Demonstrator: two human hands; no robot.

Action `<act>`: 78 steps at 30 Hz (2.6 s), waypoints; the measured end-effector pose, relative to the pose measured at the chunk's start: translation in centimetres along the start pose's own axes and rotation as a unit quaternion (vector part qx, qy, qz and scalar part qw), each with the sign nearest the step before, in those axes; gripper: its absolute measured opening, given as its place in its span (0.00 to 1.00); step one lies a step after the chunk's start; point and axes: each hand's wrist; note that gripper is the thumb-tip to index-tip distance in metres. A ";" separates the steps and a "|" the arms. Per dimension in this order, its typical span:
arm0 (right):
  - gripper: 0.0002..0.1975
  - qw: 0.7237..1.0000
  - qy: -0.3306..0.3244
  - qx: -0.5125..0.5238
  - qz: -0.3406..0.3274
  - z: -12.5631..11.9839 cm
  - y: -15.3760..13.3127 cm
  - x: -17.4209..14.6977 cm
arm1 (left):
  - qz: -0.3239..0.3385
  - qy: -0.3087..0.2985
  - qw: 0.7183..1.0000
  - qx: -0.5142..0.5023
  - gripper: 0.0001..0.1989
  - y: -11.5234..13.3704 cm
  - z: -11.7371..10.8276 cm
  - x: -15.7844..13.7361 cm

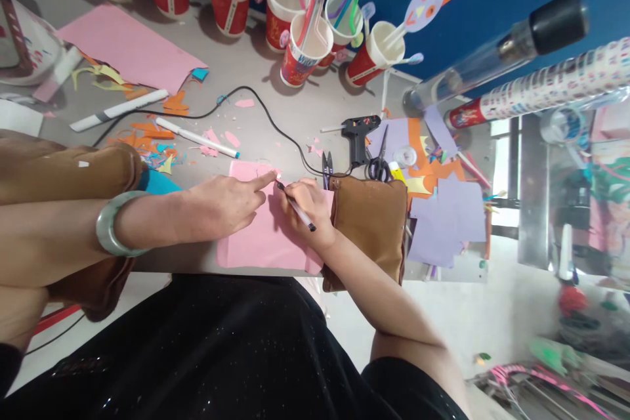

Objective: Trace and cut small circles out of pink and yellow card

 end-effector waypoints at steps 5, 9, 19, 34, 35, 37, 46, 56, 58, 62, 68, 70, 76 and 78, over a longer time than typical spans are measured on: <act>0.11 1.000 -0.005 -0.004 -0.025 0.2 0.3 -0.5 | 0.048 0.020 0.999 0.006 0.13 -0.8 -0.1 0.0; 0.13 0.999 -0.029 0.011 -0.040 0.2 0.8 -1.2 | 0.072 0.056 0.996 0.001 0.14 -1.4 0.5 -0.1; 0.07 0.991 -0.072 -0.064 -0.094 0.5 0.4 -0.7 | 0.000 -0.002 0.998 -0.056 0.19 -1.2 -0.2 0.2; 0.10 0.982 -0.098 -0.090 -0.135 -0.1 0.2 -0.2 | -0.016 -0.025 0.997 -0.074 0.19 -1.4 -0.1 0.2; 0.10 0.983 -0.096 -0.083 -0.132 -0.2 0.3 -0.3 | -0.017 -0.025 0.997 -0.074 0.18 -1.3 -0.1 0.2; 0.10 0.987 -0.094 -0.060 -0.119 -0.4 0.4 -0.5 | -0.020 -0.026 0.997 -0.074 0.19 -1.3 -0.3 0.2; 0.12 0.997 -0.049 0.000 -0.063 -0.1 1.1 -1.1 | -0.012 -0.025 0.998 -0.056 0.20 -1.1 -0.4 0.2; 0.05 0.997 -0.031 -0.019 0.074 -0.3 1.0 -0.7 | 0.029 0.011 1.000 0.000 0.16 -1.1 -0.4 -0.2; 0.09 0.987 -0.052 -0.001 0.153 -0.8 0.8 -0.1 | 0.027 0.010 0.999 0.018 0.16 -0.8 -0.4 -0.3; 0.15 0.946 -0.089 0.105 0.293 -1.7 1.4 1.4 | 0.012 0.008 0.999 0.037 0.17 -0.1 0.7 -0.3; 0.18 0.892 -0.140 0.214 0.373 -1.8 2.6 3.9 | 0.027 0.105 0.990 0.094 0.20 0.4 4.1 -0.2; 0.18 0.889 -0.148 0.222 0.373 -1.8 2.8 4.5 | 0.023 0.119 0.989 0.090 0.22 0.6 4.1 -0.2; 0.19 0.876 -0.159 0.244 0.384 -1.3 3.3 5.3 | 0.003 0.059 0.996 0.071 0.19 1.3 2.4 -0.1; 0.19 0.869 -0.170 0.252 0.389 -1.1 3.6 5.7 | 0.002 0.047 0.997 0.060 0.19 1.3 2.2 0.0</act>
Point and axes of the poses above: each hand's wrist, its own x-axis towards the middle knuckle, its own z-axis out of the palm, y = z × x, and after that the axes turned 5 degrees about -x, right-handed
